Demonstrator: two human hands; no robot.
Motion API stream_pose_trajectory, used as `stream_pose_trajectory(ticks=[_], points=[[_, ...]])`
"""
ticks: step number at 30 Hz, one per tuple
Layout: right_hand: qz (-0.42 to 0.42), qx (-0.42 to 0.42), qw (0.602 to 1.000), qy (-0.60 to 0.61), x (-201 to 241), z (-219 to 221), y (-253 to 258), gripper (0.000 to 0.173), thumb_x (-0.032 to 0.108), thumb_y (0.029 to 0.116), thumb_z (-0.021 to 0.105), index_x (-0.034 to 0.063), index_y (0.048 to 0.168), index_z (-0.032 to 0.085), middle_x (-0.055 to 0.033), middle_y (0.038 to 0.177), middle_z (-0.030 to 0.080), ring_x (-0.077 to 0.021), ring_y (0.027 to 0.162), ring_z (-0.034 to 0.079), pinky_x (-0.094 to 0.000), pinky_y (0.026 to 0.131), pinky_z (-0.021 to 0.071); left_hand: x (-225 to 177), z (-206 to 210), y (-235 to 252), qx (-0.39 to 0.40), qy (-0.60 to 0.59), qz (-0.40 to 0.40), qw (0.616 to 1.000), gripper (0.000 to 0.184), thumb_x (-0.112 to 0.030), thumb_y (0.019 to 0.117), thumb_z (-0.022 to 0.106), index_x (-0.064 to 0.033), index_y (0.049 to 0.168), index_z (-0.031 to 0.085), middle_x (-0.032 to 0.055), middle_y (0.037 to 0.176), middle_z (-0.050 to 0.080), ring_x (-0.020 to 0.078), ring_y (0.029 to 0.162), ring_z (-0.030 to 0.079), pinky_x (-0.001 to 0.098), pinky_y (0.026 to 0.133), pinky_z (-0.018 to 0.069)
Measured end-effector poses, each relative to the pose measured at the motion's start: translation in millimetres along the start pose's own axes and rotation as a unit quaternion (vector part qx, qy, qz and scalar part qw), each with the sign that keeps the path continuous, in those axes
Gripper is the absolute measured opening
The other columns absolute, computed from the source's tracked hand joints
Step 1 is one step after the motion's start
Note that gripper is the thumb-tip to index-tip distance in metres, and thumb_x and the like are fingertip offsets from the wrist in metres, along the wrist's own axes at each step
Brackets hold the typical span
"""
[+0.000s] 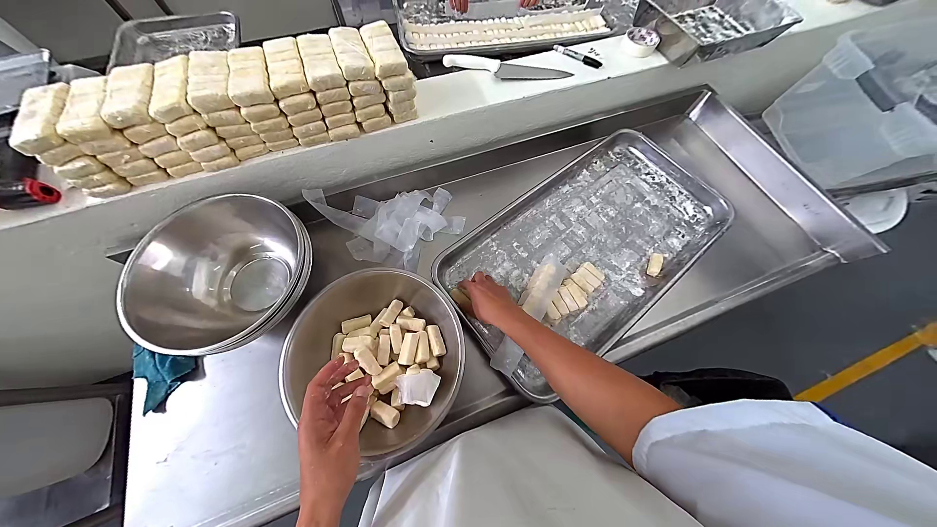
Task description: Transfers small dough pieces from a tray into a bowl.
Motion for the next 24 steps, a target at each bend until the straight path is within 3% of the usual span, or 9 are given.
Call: stream_pose_trajectory(ticks=[5,8,10,13,15,17,21,22,24], points=[[0.005,0.027,0.999,0.033,-13.0,0.2,12.5,0.044,0.026,0.0866,0.079,0.0162,0.128,0.067,-0.0235,0.128,0.058,-0.0431,0.116,0.06,-0.0628,0.084,0.0536,-0.3,-2.8,-3.2,-0.005,-0.001,0.0,1.0,0.053,-0.013,0.0939,0.056,0.0093,0.14,0.043,0.0144,0.128,0.064,0.0149,0.1,0.071,0.0293,0.082,0.0611],[0.039,-0.013,0.974,0.223,-30.9,-9.4,11.1,0.044,0.023,0.0853,0.08,0.0058,0.123,0.067,-0.024,0.115,0.064,-0.0402,0.105,0.064,-0.0615,0.085,0.0522,-1.4,-6.0,-3.2,-0.009,-0.001,0.006,1.0,0.053,-0.012,0.0943,0.055,0.0102,0.14,0.043,0.0147,0.128,0.064,0.0147,0.1,0.071,0.029,0.082,0.0608],[0.025,-0.047,0.922,0.384,-21.2,-25.3,-5.2,0.045,0.019,0.0875,0.075,-0.0006,0.127,0.063,-0.0233,0.109,0.066,-0.035,0.097,0.065,-0.0552,0.085,0.0538,1.3,-8.0,-3.6,-0.012,0.001,0.007,1.0,0.052,-0.012,0.0942,0.055,0.0104,0.14,0.043,0.0142,0.128,0.064,0.0137,0.099,0.071,0.0284,0.081,0.0609],[-0.102,-0.014,0.888,0.447,35.2,-62.4,-49.6,0.055,0.018,0.0937,0.072,0.0014,0.143,0.054,-0.022,0.126,0.064,-0.0312,0.104,0.067,-0.049,0.09,0.0571,7.4,-4.5,-3.3,-0.008,-0.009,-0.006,1.0,0.052,-0.012,0.0941,0.056,0.01,0.14,0.043,0.0145,0.127,0.064,0.0141,0.099,0.07,0.0292,0.082,0.061],[-0.187,0.034,0.91,0.368,56.3,-81.0,-71.7,0.067,0.021,0.0957,0.073,0.0074,0.154,0.043,-0.0205,0.136,0.06,-0.0301,0.113,0.066,-0.0474,0.093,0.0567,6.2,-0.3,-2.7,-0.002,-0.006,-0.014,1.0,0.054,-0.014,0.0934,0.056,0.0096,0.14,0.042,0.0148,0.128,0.063,0.0139,0.099,0.071,0.0286,0.081,0.0609],[-0.219,0.031,0.952,0.212,37.0,-94.0,-75.7,0.07,0.017,0.0916,0.077,0.007,0.153,0.045,-0.0191,0.143,0.056,-0.0319,0.127,0.058,-0.0501,0.104,0.0507,2.8,1.6,-1.0,0.005,0.0,-0.013,1.0,0.056,-0.016,0.0935,0.056,0.0087,0.141,0.042,0.0136,0.129,0.063,0.0129,0.1,0.07,0.028,0.081,0.0608],[-0.129,0.103,0.984,-0.068,-59.2,-72.0,-64.0,0.089,0.019,0.0721,0.093,0.0108,0.151,0.051,-0.0259,0.153,0.045,-0.048,0.144,0.037,-0.0707,0.116,0.026,3.4,-0.7,1.2,0.002,0.001,-0.007,1.0,0.055,-0.017,0.0935,0.057,0.0085,0.141,0.043,0.0128,0.128,0.064,0.0129,0.099,0.07,0.0279,0.081,0.0609],[-0.112,0.126,0.98,-0.109,-77.8,-60.0,-62.0,0.086,0.019,0.0731,0.092,0.0122,0.15,0.053,-0.0248,0.155,0.044,-0.0486,0.147,0.033,-0.074,0.117,0.0183,4.6,-1.0,0.7,0.003,0.002,-0.01,1.0,0.055,-0.017,0.0939,0.057,0.008,0.141,0.043,0.0127,0.128,0.063,0.0132,0.1,0.07,0.0281,0.081,0.0609],[-0.117,0.125,0.975,-0.14,-99.8,-43.9,-56.3,0.061,0.019,0.0819,0.085,0.013,0.138,0.064,-0.0163,0.149,0.054,-0.0416,0.148,0.036,-0.0727,0.12,0.0124,6.0,0.7,0.6,0.005,0.005,-0.012,1.0,0.054,-0.017,0.0943,0.057,0.0077,0.141,0.044,0.0127,0.129,0.064,0.0131,0.099,0.07,0.0279,0.08,0.0607]])
Point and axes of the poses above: each hand's wrist, its own y-axis towards the middle knuckle, its own z-axis out of the palm, x = y × z, the point moved 5 cm from there along y, towards the middle knuckle
